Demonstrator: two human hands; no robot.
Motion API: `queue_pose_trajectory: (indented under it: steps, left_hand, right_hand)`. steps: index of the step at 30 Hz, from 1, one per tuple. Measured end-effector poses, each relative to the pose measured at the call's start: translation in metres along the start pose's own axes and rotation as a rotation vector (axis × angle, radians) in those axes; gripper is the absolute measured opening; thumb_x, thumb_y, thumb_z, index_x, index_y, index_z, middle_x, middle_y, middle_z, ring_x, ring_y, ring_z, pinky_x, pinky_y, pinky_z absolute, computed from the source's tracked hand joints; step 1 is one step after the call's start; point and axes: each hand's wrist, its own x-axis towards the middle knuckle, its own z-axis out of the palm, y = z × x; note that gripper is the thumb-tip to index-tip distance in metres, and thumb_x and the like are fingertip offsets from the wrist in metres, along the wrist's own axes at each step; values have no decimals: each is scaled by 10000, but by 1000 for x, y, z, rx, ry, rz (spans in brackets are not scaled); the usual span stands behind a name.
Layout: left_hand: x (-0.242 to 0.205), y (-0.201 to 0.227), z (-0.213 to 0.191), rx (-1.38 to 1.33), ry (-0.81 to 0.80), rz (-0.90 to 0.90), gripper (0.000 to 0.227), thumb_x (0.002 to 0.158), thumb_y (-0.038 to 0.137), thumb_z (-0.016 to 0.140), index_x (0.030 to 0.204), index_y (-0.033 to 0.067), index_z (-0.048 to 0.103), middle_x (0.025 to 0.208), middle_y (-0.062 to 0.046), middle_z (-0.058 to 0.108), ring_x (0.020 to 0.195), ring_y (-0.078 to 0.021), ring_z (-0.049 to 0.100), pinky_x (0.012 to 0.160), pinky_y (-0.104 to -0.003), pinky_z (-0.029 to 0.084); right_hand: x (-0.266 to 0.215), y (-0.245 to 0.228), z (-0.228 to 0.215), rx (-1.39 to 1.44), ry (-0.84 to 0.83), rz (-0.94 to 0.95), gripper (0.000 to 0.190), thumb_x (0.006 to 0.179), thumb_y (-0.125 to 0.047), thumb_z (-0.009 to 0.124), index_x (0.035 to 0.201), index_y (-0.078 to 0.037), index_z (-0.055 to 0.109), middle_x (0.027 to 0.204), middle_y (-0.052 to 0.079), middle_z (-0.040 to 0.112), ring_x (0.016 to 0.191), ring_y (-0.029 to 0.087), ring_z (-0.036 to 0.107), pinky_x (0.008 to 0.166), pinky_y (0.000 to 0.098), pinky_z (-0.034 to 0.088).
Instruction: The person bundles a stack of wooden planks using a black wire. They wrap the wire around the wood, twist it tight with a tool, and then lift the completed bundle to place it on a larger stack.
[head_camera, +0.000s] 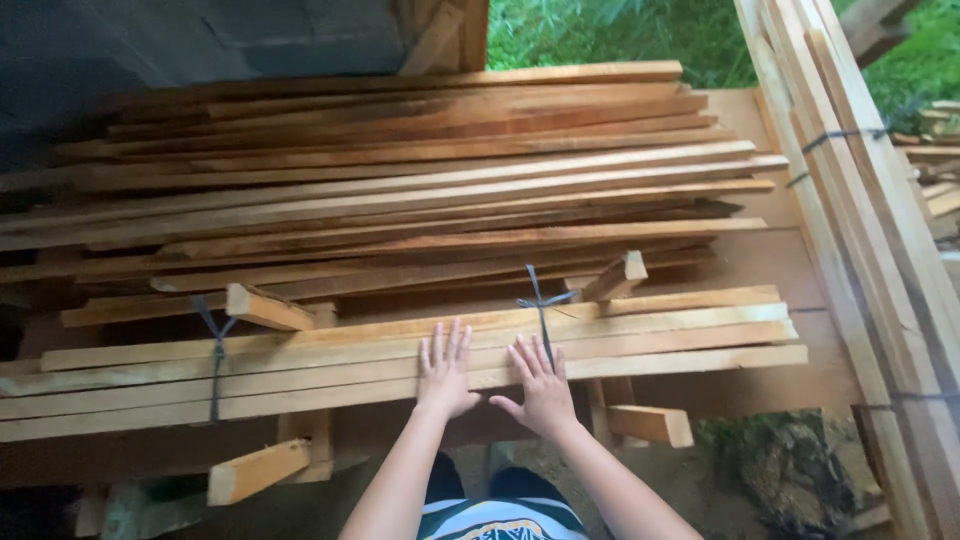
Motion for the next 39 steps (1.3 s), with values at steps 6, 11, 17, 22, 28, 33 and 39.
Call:
queue_pose_trajectory:
  steps: [6,11,17,22,28,33,39]
  left_hand:
    - [-21,-58,-11,-73,119,149,1287,670,622,909,1627,104,221,1710,-155,136,1549,-442,136,1249,-618,120]
    - [-14,-140,58,355,672,321,1436,404,643,827,1606,155,212,1720,-85,159,1565,-299,146,1281,-533,104]
    - [-22,-142,55,303,649,388,1187,600,536,708,1607,125,233,1715,-120,176,1583,-330,134,1277,-560,95]
    - [-26,-138,49,309,623,379,1067,699,525,732,1589,103,321,1698,-132,249,1564,-338,206,1251,-554,149]
    - [-29,-133,29,235,477,305,1166,608,512,829,1585,155,303,1699,-84,226,1559,-298,183,1255,-525,118]
    - [-51,-124,-10,-767,549,51,248,883,240,716,1117,176,768,1230,-10,772,1265,-192,641,1193,-393,389]
    - [-91,-128,5,-1404,288,-747,458,1002,293,598,749,-49,767,690,-98,771,464,-170,625,491,-255,507]
  right_hand:
    - [57,-32,2,203,197,-27,843,826,-634,738,1487,-163,510,1590,69,449,1478,335,389,1151,581,362]
    - [79,-55,22,30,30,135,826,926,-735,495,1511,-155,443,1633,50,367,1546,267,214,1263,525,102]
    - [83,-63,19,79,134,197,736,876,-678,620,1414,-180,553,1539,6,498,1515,247,316,1257,519,157]
    - [119,-64,-2,44,-40,190,879,760,-790,683,1367,-159,599,1403,24,591,1432,266,399,1225,638,165]
    - [182,-59,-29,120,-535,135,908,625,-780,804,1224,-100,729,1148,82,768,1049,277,733,954,393,567]
    - [211,-90,-31,27,-951,71,940,654,-919,588,1094,-113,784,1076,126,769,949,285,744,860,411,600]
    - [231,-97,-15,223,-1062,120,1282,474,-874,663,1482,-95,519,1532,156,507,1417,364,495,1188,562,403]
